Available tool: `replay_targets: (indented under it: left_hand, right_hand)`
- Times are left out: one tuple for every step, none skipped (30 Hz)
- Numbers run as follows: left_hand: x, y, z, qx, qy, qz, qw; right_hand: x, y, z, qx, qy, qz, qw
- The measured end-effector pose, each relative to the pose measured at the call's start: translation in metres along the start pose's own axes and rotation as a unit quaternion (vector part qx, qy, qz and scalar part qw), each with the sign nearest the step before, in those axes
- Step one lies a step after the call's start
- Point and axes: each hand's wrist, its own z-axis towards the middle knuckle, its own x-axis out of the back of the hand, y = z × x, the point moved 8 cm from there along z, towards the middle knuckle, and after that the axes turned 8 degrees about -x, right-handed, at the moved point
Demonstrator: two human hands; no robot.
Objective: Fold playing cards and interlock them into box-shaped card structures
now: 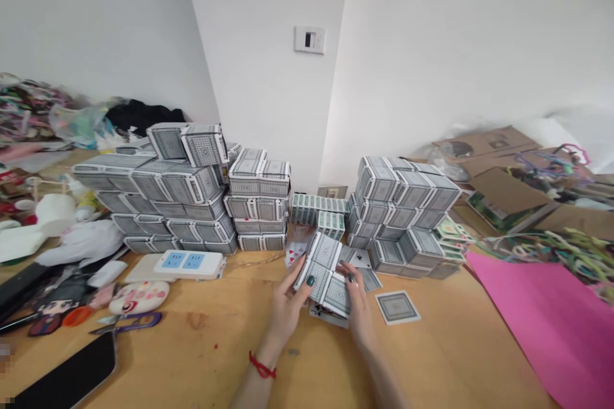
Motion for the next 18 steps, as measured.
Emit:
replay_targets:
  left_hand:
    - [0.003, 0.002, 0.0, -0.007, 0.008, -0.009, 1.0]
    - [0.004, 0.005, -0.001, -0.015, 0.013, -0.027, 0.999]
    - [0.006, 0.007, -0.001, -0.022, 0.018, -0.055, 0.998]
    - [0.006, 0.009, -0.002, -0.024, 0.023, -0.091, 0.995]
    - [0.007, 0.01, -0.002, -0.022, 0.03, -0.129, 0.991]
    - [0.007, 0.009, -0.003, -0.014, 0.036, -0.165, 0.986]
    - [0.006, 0.008, -0.003, -0.002, 0.04, -0.194, 0.98]
    - [0.005, 0.006, -0.002, 0.01, 0.041, -0.215, 0.976]
    - [0.003, 0.004, -0.001, 0.022, 0.038, -0.228, 0.973]
    - [0.001, 0.002, -0.001, 0.033, 0.03, -0.235, 0.971]
    - [-0.002, 0.001, 0.0, 0.041, 0.021, -0.241, 0.969]
    - [-0.004, 0.0, 0.001, 0.046, 0.012, -0.248, 0.968]
    - [-0.007, 0.0, 0.001, 0.052, 0.002, -0.254, 0.966]
    - [-0.01, -0.001, 0.0, 0.057, -0.007, -0.26, 0.964]
    - [-0.013, -0.001, -0.001, 0.063, -0.015, -0.268, 0.961]
    - [-0.015, -0.001, -0.002, 0.069, -0.025, -0.278, 0.958]
    - [-0.017, -0.001, -0.004, 0.077, -0.038, -0.289, 0.953]
    - [-0.019, -0.001, -0.006, 0.085, -0.052, -0.301, 0.949]
  right_hand:
    - [-0.001, -0.001, -0.001, -0.004, -0.005, -0.006, 1.0]
    - [-0.003, -0.002, -0.002, -0.01, -0.016, -0.008, 1.0]
    - [-0.006, -0.003, -0.004, -0.015, -0.031, -0.005, 0.999]
    - [-0.009, -0.005, -0.005, -0.015, -0.051, 0.002, 0.999]
    - [-0.012, -0.007, -0.007, -0.011, -0.075, 0.011, 0.997]
    - [-0.016, -0.008, -0.009, -0.007, -0.1, 0.019, 0.995]
    - [-0.019, -0.01, -0.011, -0.003, -0.121, 0.022, 0.992]
    - [-0.022, -0.01, -0.013, 0.001, -0.133, 0.021, 0.991]
    - [-0.024, -0.01, -0.015, 0.005, -0.134, 0.015, 0.991]
    - [-0.024, -0.01, -0.016, 0.008, -0.124, 0.004, 0.992]
    - [-0.023, -0.01, -0.016, 0.016, -0.103, -0.013, 0.995]
    - [-0.022, -0.012, -0.017, 0.033, -0.075, -0.035, 0.996]
    - [-0.019, -0.015, -0.018, 0.06, -0.044, -0.063, 0.995]
    - [-0.017, -0.02, -0.019, 0.099, -0.013, -0.095, 0.99]
    - [-0.015, -0.026, -0.022, 0.147, 0.016, -0.127, 0.981]
    - [-0.014, -0.032, -0.025, 0.198, 0.042, -0.157, 0.967]
    - [-0.013, -0.038, -0.028, 0.246, 0.064, -0.183, 0.95]
    - [-0.013, -0.042, -0.032, 0.285, 0.081, -0.207, 0.932]
